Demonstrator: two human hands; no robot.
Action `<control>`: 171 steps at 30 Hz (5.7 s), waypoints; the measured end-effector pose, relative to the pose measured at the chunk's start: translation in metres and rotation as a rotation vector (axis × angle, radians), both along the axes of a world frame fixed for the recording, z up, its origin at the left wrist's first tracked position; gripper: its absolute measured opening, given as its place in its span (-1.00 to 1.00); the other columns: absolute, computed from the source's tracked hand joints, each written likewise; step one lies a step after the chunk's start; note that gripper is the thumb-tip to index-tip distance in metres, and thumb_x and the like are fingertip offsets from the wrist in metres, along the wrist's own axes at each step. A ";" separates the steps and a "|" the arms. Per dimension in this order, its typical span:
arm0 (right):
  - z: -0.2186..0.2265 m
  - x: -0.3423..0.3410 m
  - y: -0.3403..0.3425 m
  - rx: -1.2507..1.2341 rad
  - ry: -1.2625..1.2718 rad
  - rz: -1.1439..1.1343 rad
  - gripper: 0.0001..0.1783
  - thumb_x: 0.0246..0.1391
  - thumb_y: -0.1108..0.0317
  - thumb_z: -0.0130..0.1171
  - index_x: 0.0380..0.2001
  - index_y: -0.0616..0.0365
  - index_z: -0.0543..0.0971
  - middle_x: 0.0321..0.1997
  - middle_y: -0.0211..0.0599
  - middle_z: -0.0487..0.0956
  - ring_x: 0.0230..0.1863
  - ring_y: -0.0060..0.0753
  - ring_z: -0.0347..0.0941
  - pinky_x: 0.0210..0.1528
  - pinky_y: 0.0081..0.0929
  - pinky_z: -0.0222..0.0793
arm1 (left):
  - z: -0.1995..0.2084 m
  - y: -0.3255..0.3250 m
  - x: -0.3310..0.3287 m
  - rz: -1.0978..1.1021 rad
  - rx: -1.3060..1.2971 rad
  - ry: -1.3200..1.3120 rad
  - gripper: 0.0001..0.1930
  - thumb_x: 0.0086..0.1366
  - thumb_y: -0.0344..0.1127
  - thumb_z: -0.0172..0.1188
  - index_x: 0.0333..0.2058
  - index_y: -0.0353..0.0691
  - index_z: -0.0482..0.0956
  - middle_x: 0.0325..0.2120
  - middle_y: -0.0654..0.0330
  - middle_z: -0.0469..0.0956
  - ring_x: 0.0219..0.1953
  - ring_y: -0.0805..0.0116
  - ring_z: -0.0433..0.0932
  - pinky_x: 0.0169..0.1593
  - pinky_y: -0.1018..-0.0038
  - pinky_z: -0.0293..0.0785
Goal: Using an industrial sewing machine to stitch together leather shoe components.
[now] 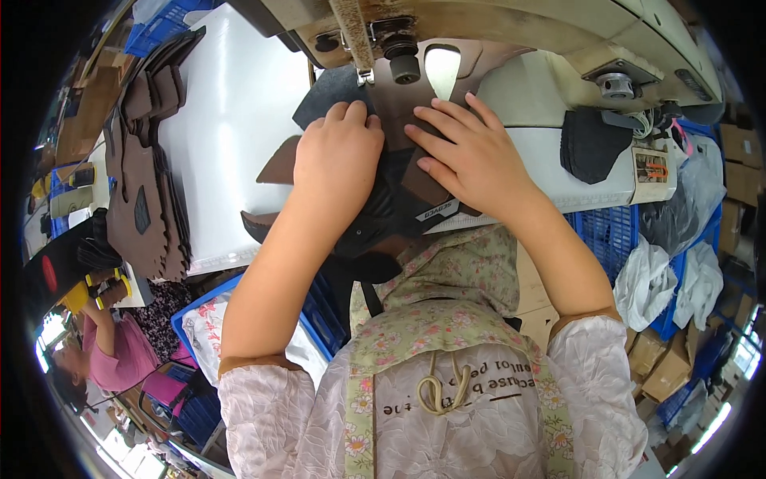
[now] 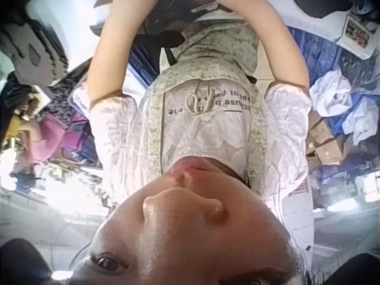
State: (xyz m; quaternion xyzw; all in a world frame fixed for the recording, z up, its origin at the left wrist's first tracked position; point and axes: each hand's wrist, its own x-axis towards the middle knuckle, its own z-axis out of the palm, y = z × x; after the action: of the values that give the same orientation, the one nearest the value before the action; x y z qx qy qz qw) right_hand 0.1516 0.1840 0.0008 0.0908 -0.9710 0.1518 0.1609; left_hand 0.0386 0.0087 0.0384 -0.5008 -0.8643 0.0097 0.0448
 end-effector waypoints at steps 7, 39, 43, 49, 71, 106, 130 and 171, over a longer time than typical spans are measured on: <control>-0.002 -0.006 0.002 0.032 0.013 -0.024 -0.62 0.13 0.17 0.14 0.01 -0.03 0.57 0.17 -0.35 0.48 0.27 -0.26 0.29 0.37 -0.07 0.02 | -0.007 0.003 -0.004 -0.009 0.019 0.112 -0.73 0.13 -0.40 0.12 -0.17 -0.16 0.64 -0.36 0.25 0.51 -0.24 0.28 0.52 -0.26 0.37 0.42; -0.008 0.002 -0.009 -0.076 -0.046 -0.004 -0.30 -0.01 -0.16 0.21 0.12 0.03 0.49 0.29 -0.12 0.33 0.37 0.02 0.10 0.33 0.03 0.00 | -0.007 -0.011 -0.003 -0.026 0.011 0.033 -0.62 0.04 -0.48 0.11 -0.10 -0.35 0.57 -0.04 0.06 0.58 0.07 0.19 0.51 0.15 0.29 0.42; -0.009 0.001 -0.017 -0.068 -0.035 -0.042 -0.30 0.02 -0.16 0.19 0.13 0.04 0.48 0.29 -0.10 0.33 0.37 0.02 0.09 0.33 0.06 0.00 | -0.010 -0.013 -0.007 -0.020 0.053 0.051 -0.59 0.03 -0.48 0.11 -0.08 -0.35 0.57 -0.02 0.05 0.57 0.10 0.18 0.49 0.23 0.25 0.34; -0.011 -0.005 -0.023 -0.063 -0.007 -0.077 -0.29 0.02 -0.15 0.20 0.14 0.06 0.47 0.29 -0.10 0.33 0.37 0.03 0.10 0.32 0.08 0.01 | -0.011 -0.013 -0.016 -0.008 0.066 0.068 -0.58 0.04 -0.48 0.12 -0.05 -0.32 0.58 0.00 0.08 0.57 0.11 0.22 0.49 0.25 0.22 0.30; -0.020 -0.019 -0.034 -0.050 0.072 -0.146 -0.29 0.01 -0.15 0.21 0.13 0.08 0.48 0.25 -0.06 0.37 0.35 0.05 0.15 0.30 0.06 0.05 | -0.017 -0.014 -0.043 -0.054 0.133 0.034 -0.59 0.03 -0.50 0.13 -0.07 -0.28 0.60 -0.02 0.12 0.59 0.05 0.25 0.53 0.23 0.24 0.32; -0.020 -0.015 -0.033 -0.121 0.076 -0.181 -0.30 0.03 -0.15 0.17 0.12 0.10 0.49 0.26 -0.04 0.36 0.37 0.05 0.11 0.35 0.06 0.01 | -0.007 -0.010 -0.045 -0.095 0.083 -0.037 -0.51 -0.02 -0.57 0.08 -0.03 -0.31 0.57 0.03 0.07 0.55 0.08 0.16 0.51 0.07 0.26 0.40; -0.007 -0.037 -0.018 0.028 0.115 -0.306 -0.47 -0.01 -0.10 0.23 -0.14 0.11 0.60 0.04 -0.30 0.51 0.24 -0.20 0.29 0.30 0.18 0.03 | 0.036 -0.015 -0.043 0.008 -0.096 -0.277 -0.52 0.20 0.04 0.20 -0.21 -0.34 0.63 -0.30 -0.01 0.60 -0.24 -0.06 0.58 -0.16 0.19 0.49; 0.002 -0.050 -0.073 -0.250 0.209 -0.216 -0.81 -0.23 0.33 0.17 -0.50 0.21 0.57 -0.44 -0.22 0.56 -0.29 -0.20 0.50 -0.26 -0.24 0.38 | -0.001 -0.026 -0.086 -0.379 0.132 -0.332 -0.33 -0.14 -0.65 0.12 0.02 0.05 0.62 0.01 0.05 0.47 0.07 0.04 0.43 0.12 0.27 0.41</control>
State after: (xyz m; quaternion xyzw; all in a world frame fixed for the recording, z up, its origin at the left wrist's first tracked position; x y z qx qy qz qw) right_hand 0.1014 0.1114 0.0023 -0.0192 -0.9267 0.2427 0.2864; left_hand -0.0478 -0.0177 0.0378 -0.6446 -0.7493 -0.1374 -0.0640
